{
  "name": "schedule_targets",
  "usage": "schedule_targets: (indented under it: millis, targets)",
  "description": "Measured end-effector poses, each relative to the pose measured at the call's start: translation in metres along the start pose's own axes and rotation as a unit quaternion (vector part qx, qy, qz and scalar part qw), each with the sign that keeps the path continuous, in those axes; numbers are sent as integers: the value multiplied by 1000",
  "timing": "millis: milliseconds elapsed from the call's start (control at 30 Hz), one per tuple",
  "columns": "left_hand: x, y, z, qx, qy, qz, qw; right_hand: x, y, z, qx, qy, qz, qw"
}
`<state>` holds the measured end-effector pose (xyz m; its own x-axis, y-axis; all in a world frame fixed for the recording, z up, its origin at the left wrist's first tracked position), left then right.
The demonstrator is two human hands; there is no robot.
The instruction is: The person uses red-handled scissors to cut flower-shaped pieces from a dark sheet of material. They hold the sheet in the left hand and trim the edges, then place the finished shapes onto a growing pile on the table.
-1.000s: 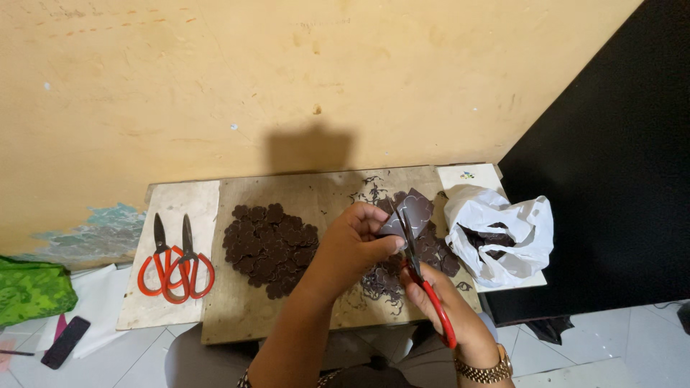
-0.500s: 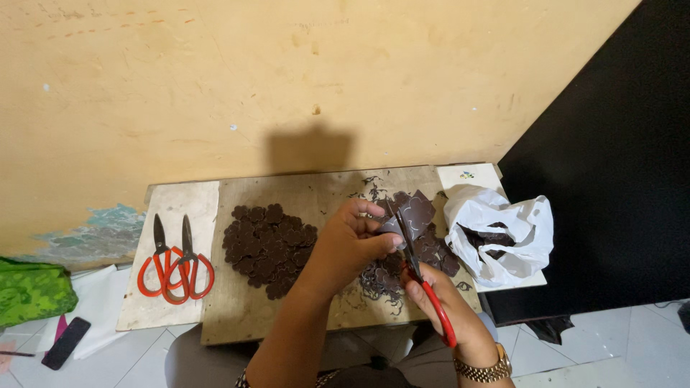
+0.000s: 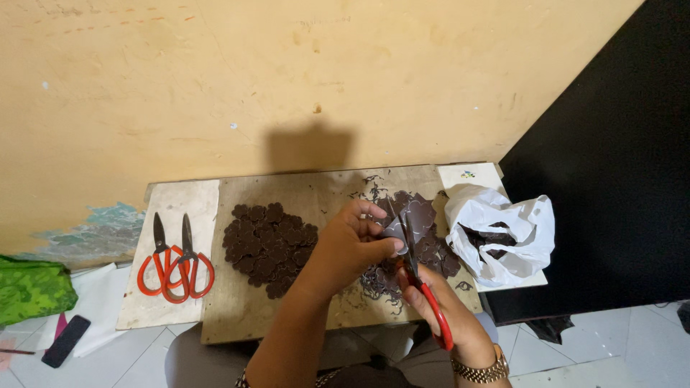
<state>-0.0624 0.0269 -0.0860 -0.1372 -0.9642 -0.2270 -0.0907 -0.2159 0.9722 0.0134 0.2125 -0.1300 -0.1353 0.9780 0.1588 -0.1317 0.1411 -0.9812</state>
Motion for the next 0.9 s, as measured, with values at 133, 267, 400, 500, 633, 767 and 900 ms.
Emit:
schedule_targets:
  millis: [133, 267, 400, 500, 633, 767, 900]
  targets:
    - [0, 2, -2, 9, -7, -21, 1000, -3, -2, 0, -22, 3, 23, 1000]
    - [1, 4, -2, 16, -4, -37, 999, -4, 2, 3, -21, 11, 13, 1000]
    - [2, 2, -3, 40, 3, -20, 999, -4, 7, 2, -42, 21, -19, 999]
    - [3, -1, -2, 29, -9, -45, 999, -3, 6, 1, 1, 14, -6, 1000]
    - [2, -8, 1, 17, -29, -84, 996, -5, 7, 2, -11, 14, 19, 1000]
    - [-2, -13, 2, 21, -36, -102, 994, -7, 3, 2, -12, 9, 27, 1000]
    - [-11, -14, -3, 39, -57, -132, 989, -10, -6, -1, 64, -1, 31, 997]
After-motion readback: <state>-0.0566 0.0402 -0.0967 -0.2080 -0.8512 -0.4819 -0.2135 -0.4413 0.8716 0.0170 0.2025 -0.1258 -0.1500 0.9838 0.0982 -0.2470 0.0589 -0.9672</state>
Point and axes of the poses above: each hand's wrist, its own z-axis towards the middle knuckle, its own x-axis out of the back of the hand, y = z × x, the point moved 3 cm from there along z, towards the middle knuckle, and after that the axes turned 12 degrees about y, right-handed, at the moved point
